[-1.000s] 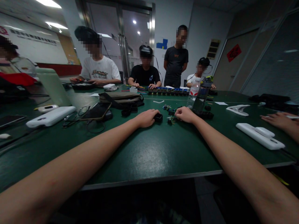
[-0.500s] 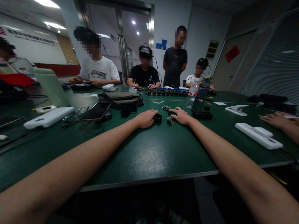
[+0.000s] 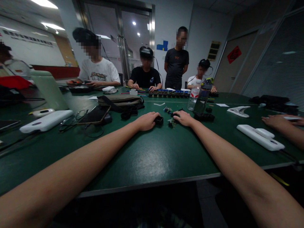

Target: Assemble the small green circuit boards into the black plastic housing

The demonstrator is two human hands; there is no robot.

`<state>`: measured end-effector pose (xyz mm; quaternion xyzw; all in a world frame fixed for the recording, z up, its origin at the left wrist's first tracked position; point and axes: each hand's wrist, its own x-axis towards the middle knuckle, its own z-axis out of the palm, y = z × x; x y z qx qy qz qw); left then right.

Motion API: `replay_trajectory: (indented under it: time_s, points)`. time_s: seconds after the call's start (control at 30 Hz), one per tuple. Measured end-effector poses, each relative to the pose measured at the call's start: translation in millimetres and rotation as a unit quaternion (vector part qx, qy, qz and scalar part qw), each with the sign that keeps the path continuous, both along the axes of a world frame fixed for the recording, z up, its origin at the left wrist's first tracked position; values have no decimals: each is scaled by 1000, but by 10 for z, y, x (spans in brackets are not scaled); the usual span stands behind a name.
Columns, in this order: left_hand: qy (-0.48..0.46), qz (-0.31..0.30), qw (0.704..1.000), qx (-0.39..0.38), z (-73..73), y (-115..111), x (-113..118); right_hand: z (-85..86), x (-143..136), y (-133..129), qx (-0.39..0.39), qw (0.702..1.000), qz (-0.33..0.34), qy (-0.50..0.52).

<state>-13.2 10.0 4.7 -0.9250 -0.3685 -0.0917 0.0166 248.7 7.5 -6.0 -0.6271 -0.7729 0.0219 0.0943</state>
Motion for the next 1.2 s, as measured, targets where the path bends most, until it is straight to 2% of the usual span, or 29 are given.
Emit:
replay_trajectory:
  time_s: [0.2,0.4,0.93,1.2]
  points:
    - [-3,-3,1000,-2,-13,10,-4,-13,29,-26,20,998,-60,-7]
    - [0,0,1000,0,4,-8,1,-6,69,-11,-6,1000,-26,12]
    - [-11,-12,1000,7,-17,21,-12,22,66,-36,-4,998,-54,-14]
    - [-9,-6,1000,3,-7,12,0,6,26,-13,-5,1000,7,0]
